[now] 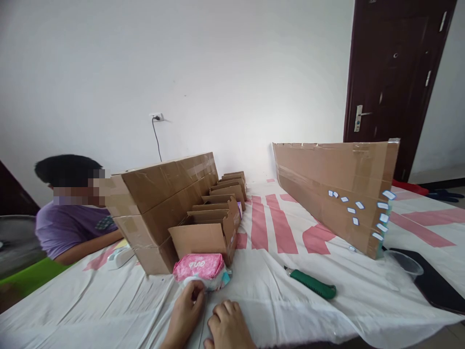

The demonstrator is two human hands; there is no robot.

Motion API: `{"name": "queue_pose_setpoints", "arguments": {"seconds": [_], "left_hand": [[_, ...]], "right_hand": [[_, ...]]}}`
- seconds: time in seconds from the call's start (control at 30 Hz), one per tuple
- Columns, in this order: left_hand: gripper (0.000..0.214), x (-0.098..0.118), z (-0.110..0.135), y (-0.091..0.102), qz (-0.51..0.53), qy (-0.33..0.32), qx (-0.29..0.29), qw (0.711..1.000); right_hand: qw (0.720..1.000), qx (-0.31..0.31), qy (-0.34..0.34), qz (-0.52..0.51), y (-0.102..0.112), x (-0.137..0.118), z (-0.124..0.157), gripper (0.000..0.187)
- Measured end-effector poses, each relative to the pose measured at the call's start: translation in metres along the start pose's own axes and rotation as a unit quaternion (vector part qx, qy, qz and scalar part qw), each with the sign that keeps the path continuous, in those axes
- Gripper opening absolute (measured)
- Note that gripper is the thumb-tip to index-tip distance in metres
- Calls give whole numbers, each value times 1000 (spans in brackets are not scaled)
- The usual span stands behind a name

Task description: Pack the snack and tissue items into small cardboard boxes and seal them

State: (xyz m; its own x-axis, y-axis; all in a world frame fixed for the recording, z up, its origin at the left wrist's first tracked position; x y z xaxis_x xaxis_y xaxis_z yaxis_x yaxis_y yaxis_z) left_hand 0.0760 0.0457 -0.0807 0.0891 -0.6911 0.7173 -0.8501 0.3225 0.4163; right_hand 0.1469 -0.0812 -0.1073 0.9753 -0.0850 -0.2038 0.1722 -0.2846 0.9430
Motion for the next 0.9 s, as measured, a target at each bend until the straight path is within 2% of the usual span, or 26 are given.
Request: {"name": "queue_pose_setpoints", "arguments": {"seconds": [0.13, 0.33, 0.53, 0.9], "left_hand": [[15, 1, 1, 1, 0, 1, 5, 1000], [34, -2, 3, 9, -34, 41, 42, 998], [30, -4, -1, -1, -28, 53, -14, 998], [31, -7, -2, 0, -15, 54, -19, 998]], "right_hand": [[1000, 7, 3, -2, -3, 1, 0, 31], [1000, 9, 6, -1, -3, 1, 0, 31], [1000, 6, 7, 2, -5, 1, -1, 32], [1000, 12, 12, 15, -5, 1, -2, 30]]}}
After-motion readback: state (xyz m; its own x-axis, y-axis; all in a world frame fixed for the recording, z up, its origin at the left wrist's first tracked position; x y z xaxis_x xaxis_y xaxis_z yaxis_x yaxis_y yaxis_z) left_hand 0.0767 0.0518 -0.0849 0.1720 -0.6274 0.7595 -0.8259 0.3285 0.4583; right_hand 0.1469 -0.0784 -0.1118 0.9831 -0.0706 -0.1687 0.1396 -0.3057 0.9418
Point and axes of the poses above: each hand's wrist, its own z-axis away from the middle knuckle, its own y-axis out of the back of the hand, x = y × z, the point moved 6 cm from there along -z, towards the middle knuckle, and after that the axes turned 15 degrees about z, right-handed, at the moved point
